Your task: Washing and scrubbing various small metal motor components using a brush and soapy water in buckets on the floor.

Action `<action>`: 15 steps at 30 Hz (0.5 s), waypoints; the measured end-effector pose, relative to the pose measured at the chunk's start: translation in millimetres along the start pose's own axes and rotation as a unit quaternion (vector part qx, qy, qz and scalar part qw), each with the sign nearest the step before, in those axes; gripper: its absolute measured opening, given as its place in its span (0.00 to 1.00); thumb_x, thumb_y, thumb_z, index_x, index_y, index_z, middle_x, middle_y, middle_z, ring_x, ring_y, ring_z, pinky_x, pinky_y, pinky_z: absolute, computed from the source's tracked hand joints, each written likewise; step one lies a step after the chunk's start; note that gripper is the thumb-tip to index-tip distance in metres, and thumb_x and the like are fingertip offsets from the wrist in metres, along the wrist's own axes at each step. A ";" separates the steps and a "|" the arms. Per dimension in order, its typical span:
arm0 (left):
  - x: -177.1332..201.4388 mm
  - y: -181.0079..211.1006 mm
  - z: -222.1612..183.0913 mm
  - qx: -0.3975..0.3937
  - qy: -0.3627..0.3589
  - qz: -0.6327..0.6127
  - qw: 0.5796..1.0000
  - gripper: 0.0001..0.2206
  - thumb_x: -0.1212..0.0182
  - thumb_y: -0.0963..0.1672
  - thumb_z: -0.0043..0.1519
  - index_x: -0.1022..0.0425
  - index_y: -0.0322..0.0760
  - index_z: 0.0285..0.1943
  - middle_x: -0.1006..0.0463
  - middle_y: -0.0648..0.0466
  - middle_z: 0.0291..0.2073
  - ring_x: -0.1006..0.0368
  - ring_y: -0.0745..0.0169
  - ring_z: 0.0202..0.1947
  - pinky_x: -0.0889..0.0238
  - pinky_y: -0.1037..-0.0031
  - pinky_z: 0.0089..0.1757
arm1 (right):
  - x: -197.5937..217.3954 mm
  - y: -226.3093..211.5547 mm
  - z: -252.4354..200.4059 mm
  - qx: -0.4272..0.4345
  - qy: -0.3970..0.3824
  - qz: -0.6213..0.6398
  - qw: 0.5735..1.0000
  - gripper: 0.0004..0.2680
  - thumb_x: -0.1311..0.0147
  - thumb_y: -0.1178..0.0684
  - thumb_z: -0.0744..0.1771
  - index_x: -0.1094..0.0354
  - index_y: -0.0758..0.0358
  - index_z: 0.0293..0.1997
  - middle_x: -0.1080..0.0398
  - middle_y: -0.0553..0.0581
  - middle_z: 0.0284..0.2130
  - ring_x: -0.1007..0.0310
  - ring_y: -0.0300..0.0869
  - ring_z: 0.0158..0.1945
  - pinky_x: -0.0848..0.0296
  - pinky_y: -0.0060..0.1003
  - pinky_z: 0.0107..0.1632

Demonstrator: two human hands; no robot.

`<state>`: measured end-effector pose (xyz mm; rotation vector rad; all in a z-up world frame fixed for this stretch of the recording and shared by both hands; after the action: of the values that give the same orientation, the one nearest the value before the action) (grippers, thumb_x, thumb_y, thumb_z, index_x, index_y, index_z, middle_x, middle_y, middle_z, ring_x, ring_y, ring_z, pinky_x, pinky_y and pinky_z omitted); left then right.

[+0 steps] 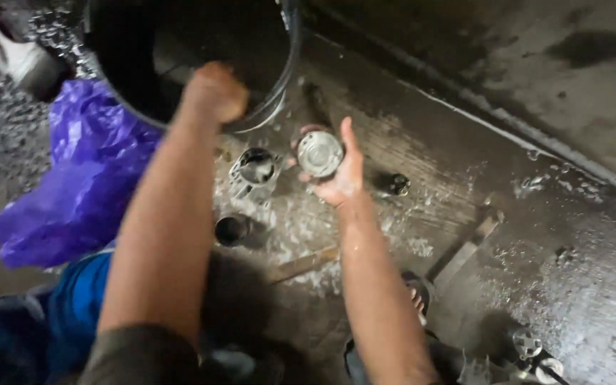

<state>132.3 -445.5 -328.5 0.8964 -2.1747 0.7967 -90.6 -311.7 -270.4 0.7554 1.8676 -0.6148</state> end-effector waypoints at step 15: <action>161.2 30.6 -119.8 0.134 0.083 -0.715 0.681 0.16 0.35 0.53 0.58 0.21 0.49 0.18 0.26 0.59 0.11 0.22 0.64 0.16 0.28 0.75 0.25 | -26.5 -4.9 53.6 0.036 0.123 0.085 0.988 0.13 0.42 0.42 0.65 0.25 0.62 0.40 0.23 0.64 0.31 0.22 0.57 0.32 0.19 0.48 0.31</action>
<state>58.3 -400.5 -144.7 2.0763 -0.6215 0.2819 -53.4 -358.6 -266.0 1.0658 1.9859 -0.4993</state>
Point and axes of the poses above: each hand's wrist, its own z-axis towards the middle knuckle, its own x-axis out of the back of the hand, y = z × x, the point moved 5 cm from there along z, towards the middle knuckle
